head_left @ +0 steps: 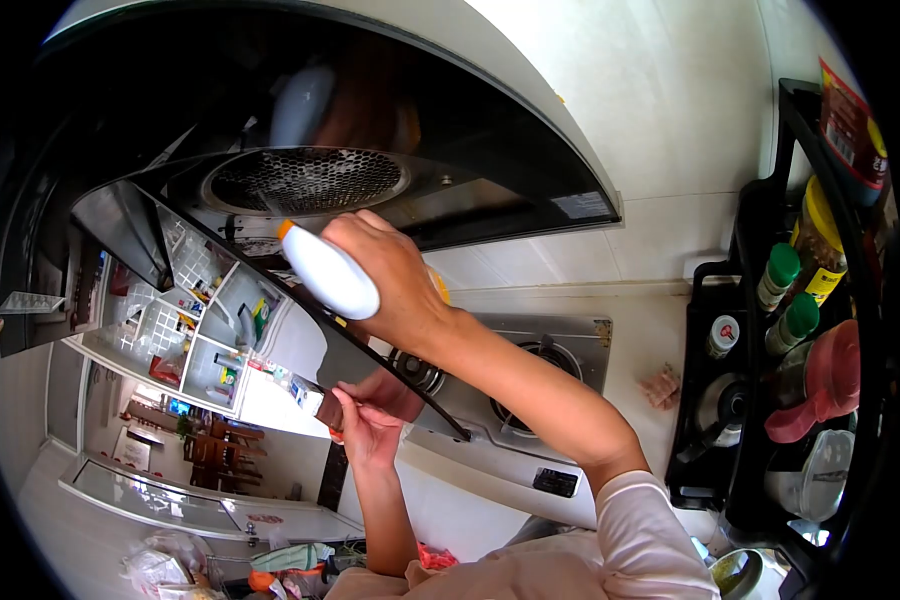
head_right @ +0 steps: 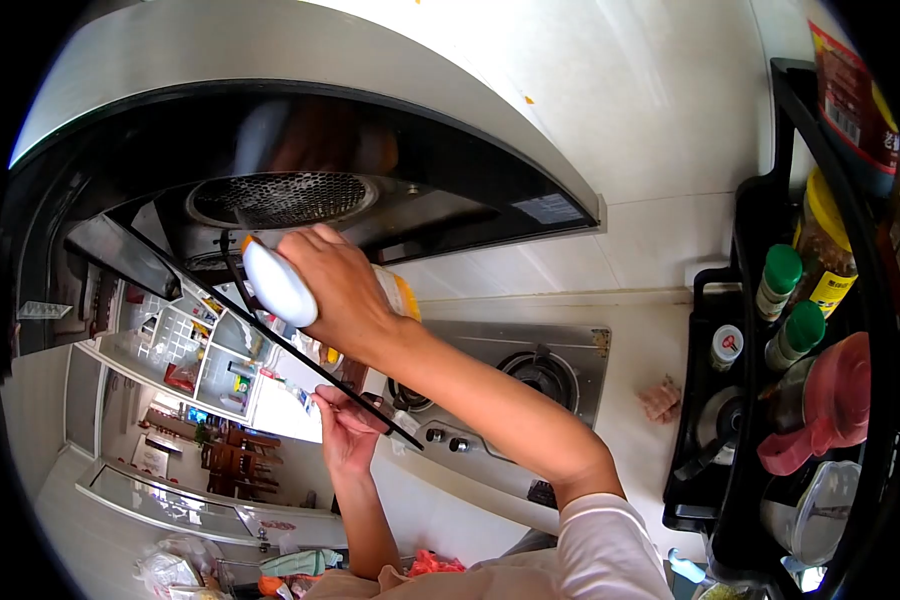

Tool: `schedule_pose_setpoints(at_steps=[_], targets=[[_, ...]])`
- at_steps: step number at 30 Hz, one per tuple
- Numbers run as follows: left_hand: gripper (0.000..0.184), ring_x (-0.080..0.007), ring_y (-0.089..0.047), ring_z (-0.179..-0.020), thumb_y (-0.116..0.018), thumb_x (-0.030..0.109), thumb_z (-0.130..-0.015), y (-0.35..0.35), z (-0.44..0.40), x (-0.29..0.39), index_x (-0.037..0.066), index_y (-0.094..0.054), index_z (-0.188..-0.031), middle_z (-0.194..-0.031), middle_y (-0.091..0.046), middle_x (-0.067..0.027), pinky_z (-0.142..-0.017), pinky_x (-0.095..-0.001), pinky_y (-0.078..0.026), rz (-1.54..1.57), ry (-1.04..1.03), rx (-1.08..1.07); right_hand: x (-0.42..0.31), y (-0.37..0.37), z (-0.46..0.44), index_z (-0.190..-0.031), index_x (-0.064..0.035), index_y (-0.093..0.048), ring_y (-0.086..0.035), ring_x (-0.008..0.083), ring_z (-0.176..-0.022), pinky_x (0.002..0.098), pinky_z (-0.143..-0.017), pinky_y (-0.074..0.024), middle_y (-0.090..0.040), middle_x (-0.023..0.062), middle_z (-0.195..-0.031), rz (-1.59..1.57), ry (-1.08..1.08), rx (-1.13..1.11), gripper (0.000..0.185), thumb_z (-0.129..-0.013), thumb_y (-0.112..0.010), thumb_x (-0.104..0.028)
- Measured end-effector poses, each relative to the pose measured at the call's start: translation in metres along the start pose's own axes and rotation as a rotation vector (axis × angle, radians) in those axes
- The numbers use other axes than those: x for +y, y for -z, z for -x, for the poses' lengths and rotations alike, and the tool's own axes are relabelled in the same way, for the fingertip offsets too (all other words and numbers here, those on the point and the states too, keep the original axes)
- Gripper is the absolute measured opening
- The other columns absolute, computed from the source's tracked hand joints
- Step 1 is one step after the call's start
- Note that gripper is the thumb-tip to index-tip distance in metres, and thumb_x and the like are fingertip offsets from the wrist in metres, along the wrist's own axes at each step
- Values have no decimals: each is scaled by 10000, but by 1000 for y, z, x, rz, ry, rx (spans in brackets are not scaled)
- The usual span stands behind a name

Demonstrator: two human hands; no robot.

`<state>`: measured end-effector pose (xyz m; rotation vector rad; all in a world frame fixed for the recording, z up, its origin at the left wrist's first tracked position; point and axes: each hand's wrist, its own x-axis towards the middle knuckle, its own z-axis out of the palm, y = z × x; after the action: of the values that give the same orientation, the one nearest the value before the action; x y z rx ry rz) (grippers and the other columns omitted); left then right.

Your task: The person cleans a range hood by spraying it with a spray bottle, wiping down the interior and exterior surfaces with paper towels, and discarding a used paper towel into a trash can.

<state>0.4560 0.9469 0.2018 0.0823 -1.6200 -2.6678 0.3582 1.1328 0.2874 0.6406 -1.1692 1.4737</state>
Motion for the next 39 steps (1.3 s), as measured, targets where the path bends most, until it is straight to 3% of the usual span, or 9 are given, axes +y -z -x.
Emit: schedule_pose_setpoints(at_steps=[3,9,19,25,35,39], targets=[[271,-77,-564,-866,-504,464,-919,-4,2,2,223,-624,-947,-851,-613,106,-897,-336,-428,63,-5,-102,-2,14,12,-806,-33,-556,-522,314,-664,393,-580,-423,-535,104,-712,58,-80,24,321,-678,-804,-191],[231,-53,-541,-911,-520,447,-914,-3,2,2,244,-624,-951,-855,-579,152,-944,-385,-399,44,-17,-35,-3,47,25,-821,-9,-577,-496,301,-642,370,-582,-419,-517,107,-705,185,-165,47,296,-688,-798,-153],[206,-103,-549,-950,-560,475,-880,21,-7,0,276,-613,-863,-818,-553,159,-957,-473,-378,79,53,-36,-1,54,43,-808,-9,-563,-549,336,-720,410,-614,-455,-562,126,-719,136,-447,49,337,-676,-811,-196],[209,-58,-546,-914,-569,456,-886,5,-1,3,254,-618,-875,-804,-543,157,-953,-430,-405,36,37,10,4,42,38,-840,-6,-582,-530,303,-694,386,-618,-445,-559,116,-753,151,-246,5,299,-697,-796,-156],[218,-54,-541,-915,-553,457,-892,1,0,4,252,-627,-902,-812,-537,179,-946,-457,-407,40,45,-44,13,32,53,-841,-12,-577,-540,313,-692,395,-613,-452,-569,125,-738,196,-361,-77,326,-688,-806,-185],[209,-55,-541,-915,-552,457,-891,13,-4,2,262,-627,-898,-835,-554,180,-946,-452,-397,82,41,-5,17,32,53,-821,-13,-565,-538,313,-664,394,-618,-452,-567,124,-726,229,-249,66,321,-693,-803,-186]])
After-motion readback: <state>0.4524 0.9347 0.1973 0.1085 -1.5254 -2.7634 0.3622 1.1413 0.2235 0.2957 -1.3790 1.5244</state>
